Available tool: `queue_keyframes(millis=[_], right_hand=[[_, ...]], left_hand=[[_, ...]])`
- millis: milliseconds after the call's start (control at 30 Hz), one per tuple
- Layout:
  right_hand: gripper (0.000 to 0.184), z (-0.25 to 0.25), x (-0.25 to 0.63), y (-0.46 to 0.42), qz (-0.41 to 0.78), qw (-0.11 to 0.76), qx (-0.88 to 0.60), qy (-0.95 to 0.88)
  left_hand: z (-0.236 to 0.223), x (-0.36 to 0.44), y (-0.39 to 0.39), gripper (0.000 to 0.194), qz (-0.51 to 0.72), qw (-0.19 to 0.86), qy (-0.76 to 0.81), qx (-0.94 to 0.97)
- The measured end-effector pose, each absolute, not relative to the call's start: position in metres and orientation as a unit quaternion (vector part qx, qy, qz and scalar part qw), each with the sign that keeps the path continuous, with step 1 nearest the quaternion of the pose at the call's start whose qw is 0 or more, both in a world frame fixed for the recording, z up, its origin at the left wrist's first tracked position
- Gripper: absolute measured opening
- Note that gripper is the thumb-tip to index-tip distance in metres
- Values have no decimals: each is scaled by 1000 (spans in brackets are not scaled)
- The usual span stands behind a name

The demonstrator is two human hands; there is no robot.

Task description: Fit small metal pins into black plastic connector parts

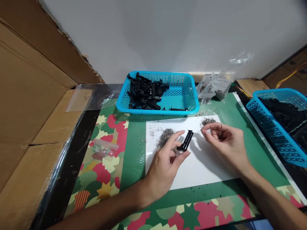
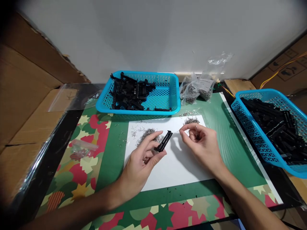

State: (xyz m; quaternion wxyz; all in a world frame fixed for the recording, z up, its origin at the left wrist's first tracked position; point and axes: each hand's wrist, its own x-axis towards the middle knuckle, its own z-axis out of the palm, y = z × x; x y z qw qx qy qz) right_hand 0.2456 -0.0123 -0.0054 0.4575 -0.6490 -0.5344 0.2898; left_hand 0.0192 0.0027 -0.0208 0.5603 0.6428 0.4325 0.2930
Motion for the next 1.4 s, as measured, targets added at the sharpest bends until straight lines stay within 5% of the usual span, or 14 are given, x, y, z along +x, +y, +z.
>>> queue_keyframes(millis=[467,967,1200,1400], right_hand=[[17,-1,244,-11,291,294,-642,-645],[22,-15,237,-17,131,299,-622,-712],[21,-6,244,-15,227,282,-619,-698],[40,1,253,-15,275,287,-640,-658]], left_hand=[[-25,22,0,44,247,472,423,733],[-18,23,2,41,263,502,404,718],[-17,23,2,40,261,512,395,717],[-19,23,1,43,262,511,412,708]])
